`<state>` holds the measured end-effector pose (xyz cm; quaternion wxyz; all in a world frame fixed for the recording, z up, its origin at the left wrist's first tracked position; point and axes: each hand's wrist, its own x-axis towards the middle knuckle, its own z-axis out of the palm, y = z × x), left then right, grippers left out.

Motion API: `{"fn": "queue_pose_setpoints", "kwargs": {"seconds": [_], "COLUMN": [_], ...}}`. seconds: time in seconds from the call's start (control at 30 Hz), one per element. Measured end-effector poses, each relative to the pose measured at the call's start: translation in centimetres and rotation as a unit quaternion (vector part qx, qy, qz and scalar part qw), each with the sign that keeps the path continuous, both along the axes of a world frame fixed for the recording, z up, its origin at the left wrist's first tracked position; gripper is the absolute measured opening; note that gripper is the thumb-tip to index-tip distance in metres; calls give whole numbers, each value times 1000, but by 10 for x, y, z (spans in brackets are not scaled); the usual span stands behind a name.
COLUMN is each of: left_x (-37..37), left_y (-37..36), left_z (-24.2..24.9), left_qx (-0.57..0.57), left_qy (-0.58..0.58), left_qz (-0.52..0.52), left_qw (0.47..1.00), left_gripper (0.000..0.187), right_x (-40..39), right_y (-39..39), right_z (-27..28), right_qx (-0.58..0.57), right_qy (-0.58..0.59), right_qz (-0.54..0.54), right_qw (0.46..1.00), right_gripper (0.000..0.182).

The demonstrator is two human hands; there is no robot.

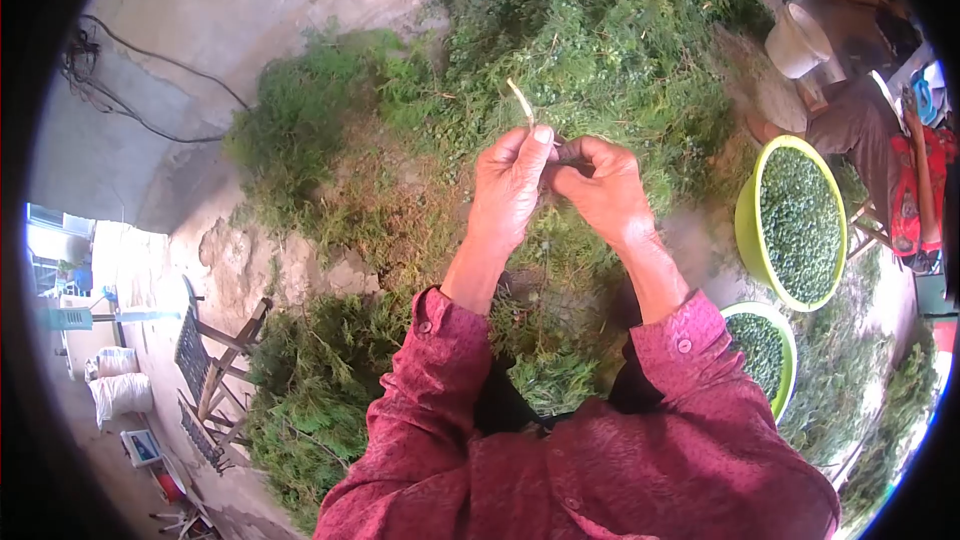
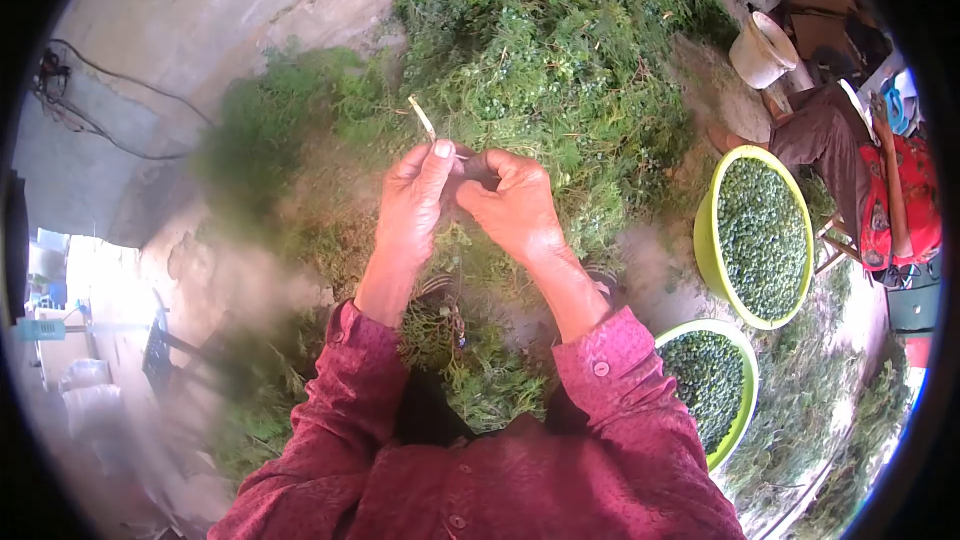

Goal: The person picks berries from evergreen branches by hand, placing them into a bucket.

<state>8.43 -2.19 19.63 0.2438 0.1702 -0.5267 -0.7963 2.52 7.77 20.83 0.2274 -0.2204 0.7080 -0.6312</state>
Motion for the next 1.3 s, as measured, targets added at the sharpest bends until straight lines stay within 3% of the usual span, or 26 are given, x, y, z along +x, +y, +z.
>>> {"fn": "queue_pose_setpoints", "kwargs": {"seconds": [0.07, 0.13, 0.17, 0.23, 0.4, 0.6, 0.67, 0.8, 0.93, 1.0, 1.23, 1.3], "left_x": [1, 1, 0, -3, 1, -4, -8, -7, -7, -9, -7, -9], "left_y": [0, -2, -5, -20, -19, 0, 5, 7, 8, 8, 4, 4], "left_z": [3, 5, 5, -7, -7, 7, 3, 1, 3, 3, -1, -2], "left_qx": [1, 1, 15, 62, 39, 9, -5, -6, -13, 12, -16, -30], "left_qy": [-25, -50, -57, -20, -78, -106, -88, -88, -98, -92, -102, -107], "left_qz": [4, 10, 56, 110, 75, 82, 75, 56, 54, 42, 44, 44], "left_qw": [1000, 999, 997, 992, 993, 991, 993, 995, 994, 995, 994, 993], "left_gripper": [28, 28, 27, 31, 35, 32, 30, 27, 26, 25, 24, 25], "right_x": [-1, -2, -3, -6, -14, -2, -3, -9, -5, -2, -9, -8], "right_y": [4, 9, 12, 20, 21, 14, 14, 18, 18, 15, 18, 17], "right_z": [4, 10, 9, 6, -4, -3, -4, 0, 0, -5, -8, -9], "right_qx": [18, 142, 141, 98, -15, -52, -1, 16, 9, 6, 19, 37], "right_qy": [32, 193, 192, 40, -15, 91, 143, 31, 45, 163, 192, 253], "right_qz": [-10, 1, 0, 60, 8, 0, 16, 64, 52, 19, 77, 49], "right_qw": [999, 971, 971, 993, 1000, 995, 990, 997, 998, 986, 978, 965], "right_gripper": [12, 9, 9, 8, 6, 15, 17, 18, 16, 12, 13, 9]}}
